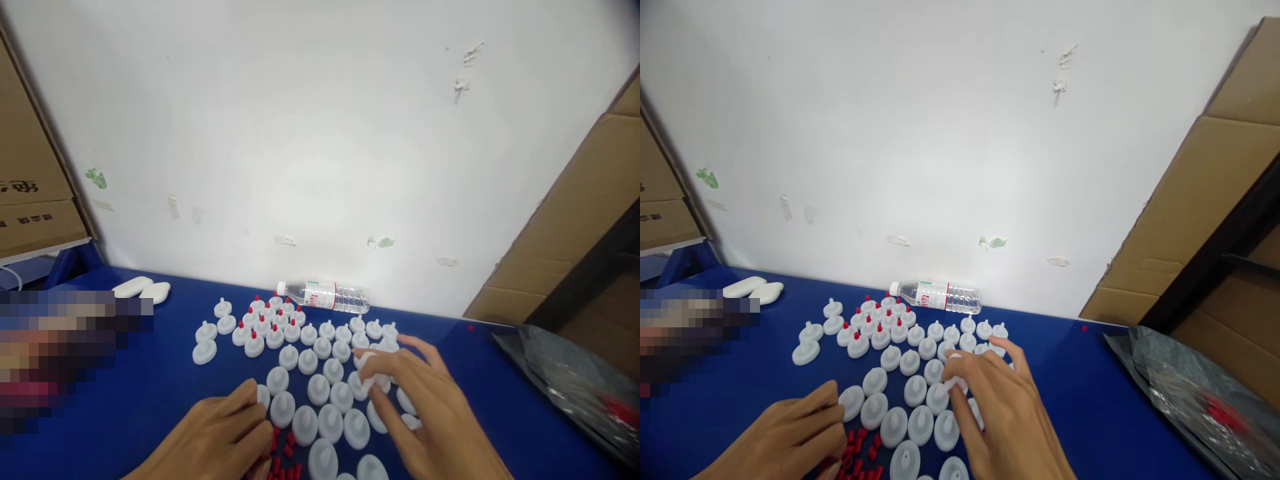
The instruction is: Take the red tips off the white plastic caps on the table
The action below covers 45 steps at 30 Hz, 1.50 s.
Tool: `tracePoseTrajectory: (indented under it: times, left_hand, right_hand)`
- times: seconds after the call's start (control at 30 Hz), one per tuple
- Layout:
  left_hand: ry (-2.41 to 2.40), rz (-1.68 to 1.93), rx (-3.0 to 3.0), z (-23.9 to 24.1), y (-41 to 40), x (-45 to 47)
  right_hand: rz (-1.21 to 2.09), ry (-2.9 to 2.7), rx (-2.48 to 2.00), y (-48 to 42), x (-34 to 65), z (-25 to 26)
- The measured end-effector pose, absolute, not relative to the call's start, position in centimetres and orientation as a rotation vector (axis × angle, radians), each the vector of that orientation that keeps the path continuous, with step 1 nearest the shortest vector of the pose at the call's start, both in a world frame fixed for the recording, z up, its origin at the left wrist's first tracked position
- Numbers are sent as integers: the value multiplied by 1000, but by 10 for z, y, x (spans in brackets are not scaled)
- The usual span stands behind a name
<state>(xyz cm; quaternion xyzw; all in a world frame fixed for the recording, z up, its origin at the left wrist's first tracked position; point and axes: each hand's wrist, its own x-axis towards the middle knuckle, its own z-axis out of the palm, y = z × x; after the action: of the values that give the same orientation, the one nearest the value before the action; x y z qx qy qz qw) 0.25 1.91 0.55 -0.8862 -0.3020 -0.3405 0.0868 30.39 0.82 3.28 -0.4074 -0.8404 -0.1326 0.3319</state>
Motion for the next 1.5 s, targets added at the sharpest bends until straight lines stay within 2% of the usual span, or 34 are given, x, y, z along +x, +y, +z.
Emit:
tracePoseTrajectory:
  times: [0.13, 0.33, 0.67, 1.07, 1.37, 1.5]
  left_hand:
    - [-966, -1039, -2550, 6, 31, 0]
    - [-1071, -1072, -2523, 7, 42, -10]
    - [-1453, -866, -2381, 5, 71, -30]
    - [-1426, -739, -2483, -11, 78, -35]
    - [-1344, -840, -2463, -9, 82, -41]
    - [-969, -1089, -2580, 3, 61, -30]
  right_hand:
    - [-43, -2241, -1083, 23, 277, 49]
    - [120, -2207, -1210, 44, 256, 47]
    - [136, -2257, -1148, 43, 247, 24]
    - [9, -2327, -1102, 46, 245, 6]
    - [24, -2278, -1151, 40, 249, 17]
    - [-96, -2193, -1080, 31, 244, 28]
